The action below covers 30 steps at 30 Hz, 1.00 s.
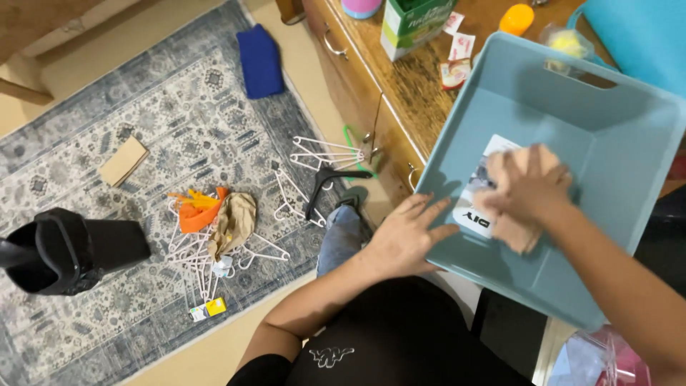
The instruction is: Cleaning plastic storage baskets and bins using a cloth.
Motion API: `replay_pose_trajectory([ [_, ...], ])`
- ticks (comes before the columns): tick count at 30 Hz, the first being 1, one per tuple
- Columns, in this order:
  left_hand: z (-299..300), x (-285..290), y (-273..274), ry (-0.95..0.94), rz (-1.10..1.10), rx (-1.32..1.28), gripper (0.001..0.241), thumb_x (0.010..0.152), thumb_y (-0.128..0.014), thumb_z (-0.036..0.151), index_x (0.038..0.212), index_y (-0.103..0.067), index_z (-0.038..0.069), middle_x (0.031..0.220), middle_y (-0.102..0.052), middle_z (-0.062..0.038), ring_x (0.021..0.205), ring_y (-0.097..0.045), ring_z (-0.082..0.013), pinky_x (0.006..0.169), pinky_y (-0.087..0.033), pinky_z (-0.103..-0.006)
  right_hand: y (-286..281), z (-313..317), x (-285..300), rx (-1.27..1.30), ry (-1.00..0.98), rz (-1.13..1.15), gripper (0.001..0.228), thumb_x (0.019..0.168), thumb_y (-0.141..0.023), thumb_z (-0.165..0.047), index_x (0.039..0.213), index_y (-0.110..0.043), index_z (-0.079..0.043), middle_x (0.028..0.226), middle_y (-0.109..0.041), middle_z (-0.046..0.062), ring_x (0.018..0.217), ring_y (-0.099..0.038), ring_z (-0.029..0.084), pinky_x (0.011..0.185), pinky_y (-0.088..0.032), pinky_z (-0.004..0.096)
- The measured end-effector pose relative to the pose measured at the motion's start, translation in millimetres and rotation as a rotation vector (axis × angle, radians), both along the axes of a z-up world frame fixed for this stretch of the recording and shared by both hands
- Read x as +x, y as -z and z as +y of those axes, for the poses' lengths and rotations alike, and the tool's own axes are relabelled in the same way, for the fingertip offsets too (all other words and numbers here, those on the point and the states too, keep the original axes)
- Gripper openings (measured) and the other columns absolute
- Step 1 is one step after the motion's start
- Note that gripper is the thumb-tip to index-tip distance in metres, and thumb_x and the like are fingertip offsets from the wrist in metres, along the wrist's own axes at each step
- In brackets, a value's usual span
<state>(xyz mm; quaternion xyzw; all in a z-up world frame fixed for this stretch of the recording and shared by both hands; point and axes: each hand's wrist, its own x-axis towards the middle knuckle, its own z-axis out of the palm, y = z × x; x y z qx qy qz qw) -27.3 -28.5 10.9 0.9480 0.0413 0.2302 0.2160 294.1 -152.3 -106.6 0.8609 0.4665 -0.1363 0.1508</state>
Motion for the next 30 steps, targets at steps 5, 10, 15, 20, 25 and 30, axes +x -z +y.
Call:
replay_pose_trajectory([
  [5, 22, -2, 3, 0.027, 0.218, 0.084, 0.078, 0.049, -0.091, 0.059, 0.117, -0.073, 0.026, 0.132, -0.066, -0.016, 0.13, -0.061, -0.0374, 0.126, -0.025, -0.0437, -10, -25, -77, -0.141, -0.49, -0.156, 0.104, 0.074, -0.037, -0.099, 0.158, -0.034, -0.037, 0.167, -0.031, 0.005, 0.144, -0.033, 0.06, 0.098, -0.031, 0.088],
  [10, 20, 7, 31, -0.002, 0.282, 0.144, 0.065, 0.054, -0.091, 0.05, 0.112, -0.075, 0.026, 0.12, -0.073, -0.009, 0.124, -0.065, -0.0331, 0.126, -0.023, -0.0458, 2, -18, -112, -0.115, -0.561, 0.034, 0.051, 0.093, -0.045, -0.061, 0.137, -0.061, -0.04, 0.161, -0.036, 0.003, 0.142, -0.039, 0.055, 0.111, -0.038, 0.066],
  [15, -2, 6, 14, -0.104, 0.218, 0.141, 0.046, 0.079, -0.079, 0.049, 0.12, -0.069, 0.032, 0.128, -0.068, -0.009, 0.126, -0.063, -0.0346, 0.118, -0.035, -0.0503, -70, 38, -115, 0.296, -0.221, 1.029, 0.029, 0.089, -0.059, -0.031, 0.087, -0.086, -0.023, 0.128, -0.066, -0.004, 0.117, -0.051, 0.014, 0.107, -0.026, 0.035],
  [20, -15, 10, -5, -0.117, 0.233, 0.132, 0.088, 0.068, -0.085, 0.057, 0.146, -0.051, 0.034, 0.157, -0.046, -0.012, 0.141, -0.05, -0.0439, 0.11, -0.043, -0.0619, -30, 91, -87, 0.38, -0.624, -0.018, 0.045, 0.078, -0.07, -0.062, 0.096, -0.079, -0.021, 0.116, -0.065, 0.013, 0.103, -0.064, 0.043, 0.084, -0.057, 0.051],
  [25, -6, 11, -2, -0.138, 0.135, 0.135, 0.088, 0.062, -0.071, 0.075, 0.138, -0.06, 0.032, 0.144, -0.058, -0.012, 0.137, -0.055, -0.0444, 0.104, -0.045, -0.0611, -13, 83, -62, 0.228, -0.434, -0.1, 0.092, 0.066, -0.082, -0.057, 0.146, -0.05, -0.022, 0.148, -0.043, 0.021, 0.116, -0.051, 0.059, 0.085, -0.051, 0.067],
  [30, -7, 11, -9, -0.131, 0.064, 0.121, 0.091, 0.058, -0.06, 0.085, 0.133, -0.062, 0.033, 0.139, -0.06, -0.008, 0.134, -0.056, -0.0441, 0.102, -0.046, -0.0616, -43, 45, -84, -0.1, -0.562, 0.155, 0.076, 0.067, -0.071, -0.07, 0.136, -0.063, -0.039, 0.161, -0.031, -0.001, 0.131, -0.033, 0.058, 0.104, -0.042, 0.071],
])
